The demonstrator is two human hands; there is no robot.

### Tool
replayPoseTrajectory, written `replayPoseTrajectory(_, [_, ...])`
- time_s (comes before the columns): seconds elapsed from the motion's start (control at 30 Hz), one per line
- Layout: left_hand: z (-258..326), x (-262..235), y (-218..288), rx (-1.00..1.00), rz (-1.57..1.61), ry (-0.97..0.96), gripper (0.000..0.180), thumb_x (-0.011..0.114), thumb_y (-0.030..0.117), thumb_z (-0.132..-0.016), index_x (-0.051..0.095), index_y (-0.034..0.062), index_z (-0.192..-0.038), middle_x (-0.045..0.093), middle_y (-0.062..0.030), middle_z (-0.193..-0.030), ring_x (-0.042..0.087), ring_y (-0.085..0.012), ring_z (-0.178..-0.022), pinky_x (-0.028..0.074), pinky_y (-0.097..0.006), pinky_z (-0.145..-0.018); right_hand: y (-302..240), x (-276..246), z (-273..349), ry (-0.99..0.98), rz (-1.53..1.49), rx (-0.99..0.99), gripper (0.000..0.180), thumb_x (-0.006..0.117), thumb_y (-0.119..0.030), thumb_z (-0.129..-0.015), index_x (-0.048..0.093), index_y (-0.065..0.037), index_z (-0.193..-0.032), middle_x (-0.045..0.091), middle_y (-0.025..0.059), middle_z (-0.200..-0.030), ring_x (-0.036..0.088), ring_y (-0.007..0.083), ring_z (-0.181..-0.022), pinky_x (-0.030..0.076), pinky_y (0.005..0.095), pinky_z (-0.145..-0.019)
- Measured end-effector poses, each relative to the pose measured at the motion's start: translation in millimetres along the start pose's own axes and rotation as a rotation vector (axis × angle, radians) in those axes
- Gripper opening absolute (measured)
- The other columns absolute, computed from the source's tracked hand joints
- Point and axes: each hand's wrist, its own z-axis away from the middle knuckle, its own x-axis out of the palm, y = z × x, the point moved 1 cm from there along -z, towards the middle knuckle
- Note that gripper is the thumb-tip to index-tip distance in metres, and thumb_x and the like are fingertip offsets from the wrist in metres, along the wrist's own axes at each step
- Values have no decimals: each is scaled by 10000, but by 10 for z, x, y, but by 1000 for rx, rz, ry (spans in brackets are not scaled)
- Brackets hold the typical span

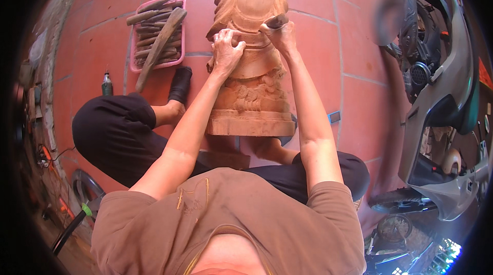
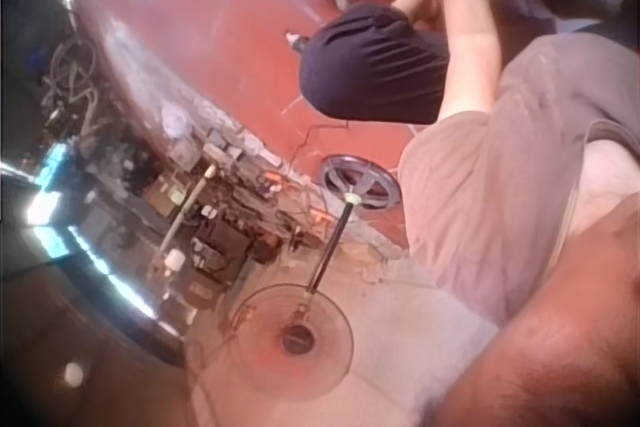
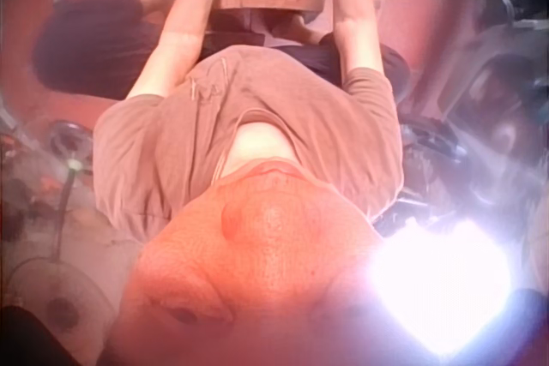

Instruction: The person sits on the floor and carves a wooden sculpture using a chisel and mallet. They repeatedly strike the chisel to shape the upper section of the figure, occasionally pausing to reposition the tool or clear wood shavings.

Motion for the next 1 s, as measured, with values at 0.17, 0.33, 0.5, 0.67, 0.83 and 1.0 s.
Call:
replayPoseTrajectory(0.17, [27, 16, 43, 6, 7, -11, 298, 735, 168, -736, 655, 99, -1014, 589, -97, -1140, 523, -323, -1130, 437, -508, -918, 86, -125, -190, -65, -141, 128, 100, 734, -113, -806, 730, -16, -829, 711, 30, -750, 652, 96, -671, 529, 257, -635])
replayPoseTrajectory(0.33, [21, 15, 40, 5, 4, -9, 302, 727, 163, -737, 656, 90, -1021, 585, -103, -1149, 517, -327, -1140, 436, -509, -925, 278, 11, -68, 100, -192, 30, 77, 712, -92, -836, 722, -16, -831, 695, 14, -733, 636, 80, -672, 508, 236, -630])
replayPoseTrajectory(0.5, [12, -20, 33, 3, 0, -9, 300, 727, 156, -736, 654, 92, -1020, 584, -107, -1151, 516, -330, -1137, 436, -515, -929, 190, -164, -163, -172, -71, 21, 97, 701, -88, -818, 719, -1, -857, 704, 28, -759, 643, 89, -679, 513, 255, -633])
replayPoseTrajectory(0.67, [13, -4, 44, 12, 22, -9, 295, 724, 154, -735, 653, 94, -1015, 582, -107, -1133, 518, -333, -1119, 438, -515, -925, 210, -230, -356, -17, -175, 96, 117, 726, -121, -777, 725, -4, -766, 718, 54, -703, 664, 101, -636, 533, 266, -609])
replayPoseTrajectory(0.83, [6, 7, 30, 26, 13, 2, 287, 718, 150, -736, 653, 95, -1010, 582, -106, -1126, 519, -331, -1111, 440, -511, -915, 355, -42, -94, 141, -250, 38, 80, 724, -87, -818, 718, -15, -851, 697, 29, -743, 651, 98, -677, 531, 253, -657])
replayPoseTrajectory(1.0, [17, 8, 10, 28, 7, 19, 280, 713, 146, -736, 654, 92, -1005, 583, -105, -1129, 522, -330, -1108, 440, -509, -915, 350, -133, -34, -5, -340, 90, 76, 714, -78, -805, 719, -9, -836, 706, 38, -757, 671, 110, -696, 544, 259, -670])
